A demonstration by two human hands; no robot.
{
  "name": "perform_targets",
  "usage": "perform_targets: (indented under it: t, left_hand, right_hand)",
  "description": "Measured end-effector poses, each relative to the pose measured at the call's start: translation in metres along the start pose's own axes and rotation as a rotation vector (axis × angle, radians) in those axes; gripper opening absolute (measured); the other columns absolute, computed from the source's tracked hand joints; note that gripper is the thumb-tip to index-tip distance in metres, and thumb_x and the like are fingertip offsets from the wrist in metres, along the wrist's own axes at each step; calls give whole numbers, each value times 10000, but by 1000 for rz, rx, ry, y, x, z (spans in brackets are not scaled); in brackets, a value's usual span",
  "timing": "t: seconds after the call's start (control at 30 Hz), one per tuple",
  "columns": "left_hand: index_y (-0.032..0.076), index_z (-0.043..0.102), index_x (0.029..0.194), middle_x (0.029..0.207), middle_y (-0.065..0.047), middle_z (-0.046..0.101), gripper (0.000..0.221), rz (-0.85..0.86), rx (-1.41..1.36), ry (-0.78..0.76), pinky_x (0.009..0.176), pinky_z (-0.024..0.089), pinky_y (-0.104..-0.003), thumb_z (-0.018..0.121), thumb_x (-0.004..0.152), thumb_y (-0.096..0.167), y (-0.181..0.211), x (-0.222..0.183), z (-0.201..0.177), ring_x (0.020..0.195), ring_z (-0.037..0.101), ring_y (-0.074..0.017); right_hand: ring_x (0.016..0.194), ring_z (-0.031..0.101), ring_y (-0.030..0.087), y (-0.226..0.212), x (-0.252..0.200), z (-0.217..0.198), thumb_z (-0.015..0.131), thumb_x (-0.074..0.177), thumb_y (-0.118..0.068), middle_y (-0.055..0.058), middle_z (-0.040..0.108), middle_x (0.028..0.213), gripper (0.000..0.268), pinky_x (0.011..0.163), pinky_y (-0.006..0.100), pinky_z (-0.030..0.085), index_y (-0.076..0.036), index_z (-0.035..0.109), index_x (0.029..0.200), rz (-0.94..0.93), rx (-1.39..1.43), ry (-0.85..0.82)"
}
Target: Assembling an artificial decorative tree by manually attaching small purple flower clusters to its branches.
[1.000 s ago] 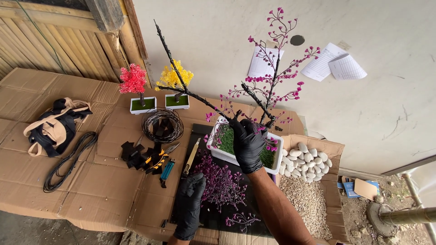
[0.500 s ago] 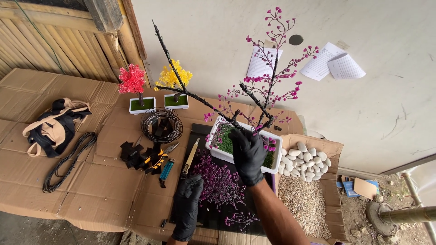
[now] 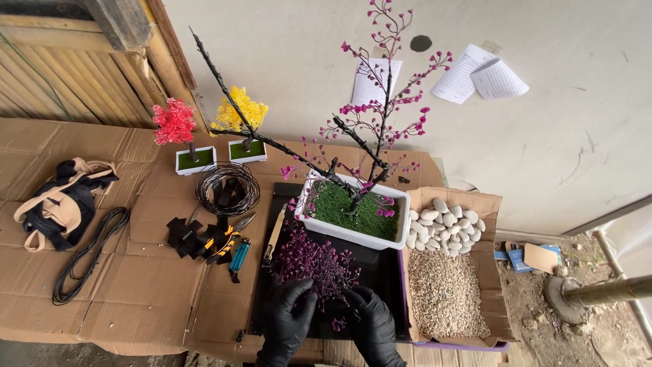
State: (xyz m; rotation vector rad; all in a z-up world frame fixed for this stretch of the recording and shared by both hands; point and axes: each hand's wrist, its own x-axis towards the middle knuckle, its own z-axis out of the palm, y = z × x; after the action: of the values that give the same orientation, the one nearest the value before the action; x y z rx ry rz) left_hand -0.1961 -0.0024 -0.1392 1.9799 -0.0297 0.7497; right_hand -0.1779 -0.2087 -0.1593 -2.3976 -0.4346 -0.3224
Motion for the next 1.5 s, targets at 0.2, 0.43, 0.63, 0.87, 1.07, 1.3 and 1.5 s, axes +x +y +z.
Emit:
perform_targets:
  t: [0.2, 0.43, 0.63, 0.87, 1.07, 1.3, 1.5]
  left_hand:
    - [270, 585, 1401, 1278, -29, 670, 656, 351, 321, -314, 1158, 272, -667, 846, 819, 425, -19, -24, 11, 1187, 606, -286]
    - [144, 693, 1313, 1396, -105, 609, 536, 350, 491, -619, 1123, 196, -737, 814, 829, 340, -31, -34, 25, 1338, 476, -365]
    - [169, 761, 1090, 1184, -5, 709, 263, 288, 436, -353, 1171, 232, -664, 763, 828, 146, -28, -30, 42, 1151, 588, -290]
    - [190, 792, 1073, 1092, 43, 746, 268, 271, 455, -263, 1124, 325, -623, 765, 825, 93, -35, -23, 50, 1063, 631, -250]
    - [168, 771, 955, 1065, 35, 732, 128, 242, 412, -236, 1125, 333, -633, 787, 829, 161, -16, -12, 48, 1044, 622, -239]
    - [179, 676, 911, 905, 88, 697, 104, 307, 357, -141, 986, 441, -483, 745, 852, 128, 16, 3, 43, 898, 612, -186]
    - [231, 722, 937, 825, 78, 700, 64, 77, 192, -151, 785, 519, -339, 745, 879, 215, -3, -3, 46, 811, 617, -169]
  right_hand:
    - [1053, 699, 196, 14, -20, -4, 887, 717, -185, -26, 663, 1229, 588, 800, 327, 595, -347, 709, 1253, 43, -66, -22]
    - [818, 682, 275, 39, -13, 26, 738, 784, -273, -26, 674, 1058, 459, 642, 443, 553, -404, 707, 1223, 108, -304, -179]
    - [759, 663, 253, 32, -10, 34, 792, 776, -469, -39, 666, 954, 435, 576, 434, 549, -402, 686, 1193, 105, -343, -90]
    - [846, 647, 271, 42, -15, 32, 741, 750, -154, -19, 679, 1050, 532, 693, 440, 530, -352, 683, 1240, -24, -239, 40]
    - [917, 648, 297, 29, -11, 8, 757, 793, -220, 7, 678, 1151, 465, 768, 434, 546, -351, 709, 1237, 107, -128, -7]
    - [868, 677, 257, 54, -19, 28, 663, 798, -152, -2, 696, 1027, 473, 724, 406, 573, -345, 703, 1228, 272, -204, -221]
    - [841, 720, 189, 53, -11, 24, 842, 668, -147, -26, 720, 956, 473, 658, 332, 569, -271, 739, 1113, 215, -9, -53]
